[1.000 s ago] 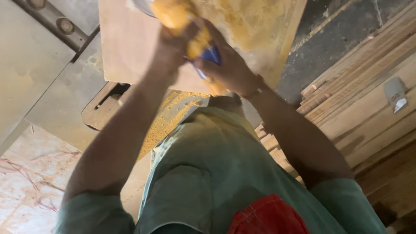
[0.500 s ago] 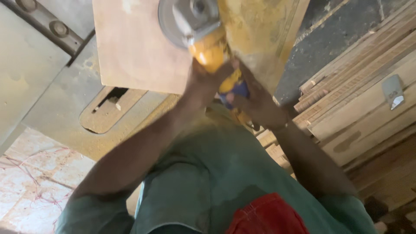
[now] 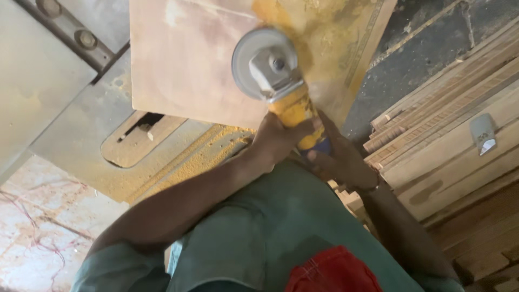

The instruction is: The person sands a piece of wood on a table using a handheld angle grinder with a sanding disc.

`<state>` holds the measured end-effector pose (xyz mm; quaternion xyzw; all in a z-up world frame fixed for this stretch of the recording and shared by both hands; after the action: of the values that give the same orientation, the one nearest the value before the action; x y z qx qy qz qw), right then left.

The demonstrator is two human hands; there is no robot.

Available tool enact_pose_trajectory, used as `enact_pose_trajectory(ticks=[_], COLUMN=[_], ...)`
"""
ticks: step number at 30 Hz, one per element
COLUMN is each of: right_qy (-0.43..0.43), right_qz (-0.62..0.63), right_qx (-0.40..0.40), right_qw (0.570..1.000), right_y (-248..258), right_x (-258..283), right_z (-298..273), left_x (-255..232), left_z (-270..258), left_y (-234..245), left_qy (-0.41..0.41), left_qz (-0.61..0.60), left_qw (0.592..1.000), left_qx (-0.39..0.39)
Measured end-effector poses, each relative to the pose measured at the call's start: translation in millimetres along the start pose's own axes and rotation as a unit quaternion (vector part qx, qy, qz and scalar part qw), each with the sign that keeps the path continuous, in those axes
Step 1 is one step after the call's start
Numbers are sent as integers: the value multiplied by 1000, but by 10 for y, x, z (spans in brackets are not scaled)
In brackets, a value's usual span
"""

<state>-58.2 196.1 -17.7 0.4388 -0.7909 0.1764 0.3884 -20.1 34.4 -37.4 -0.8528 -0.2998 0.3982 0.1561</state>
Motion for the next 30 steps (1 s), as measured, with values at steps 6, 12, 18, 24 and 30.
enact_pose_trajectory(ticks=[6,12,18,24,30], right_qy=[117,133,127,22,-2], right_qz=[-116,-197,-160,178,98], right_qx=[-79,-6,61,48,-114], right_qw=[983,971,977,983,989], right_y=[323,253,-175,-205,75], right_x=[70,554,671,-108,-956], right_z=[747,1656,1339,-75,-998], left_x=[-197,-272,-345,144,738], left_z=[931,1196,480,-21,-26], left_y=[274,1118,1112,138,-576], left_qy=[-102,-208,-148,-46,44], left_qz=[-18,-31,-82,-77,49], left_qw=[994,974,976,996,995], left_qx=[-19,-81,-139,27,77])
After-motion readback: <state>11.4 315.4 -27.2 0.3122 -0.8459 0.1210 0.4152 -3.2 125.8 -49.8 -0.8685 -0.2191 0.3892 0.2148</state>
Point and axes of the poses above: each hand's wrist, its own z-axis towards the middle knuckle, its own y-axis out of the back of the hand, x = y × z, the point moved 5 cm from there along z, towards the middle knuckle, and after that the axes turned 1 degree about -y, right-handed, at the moved point
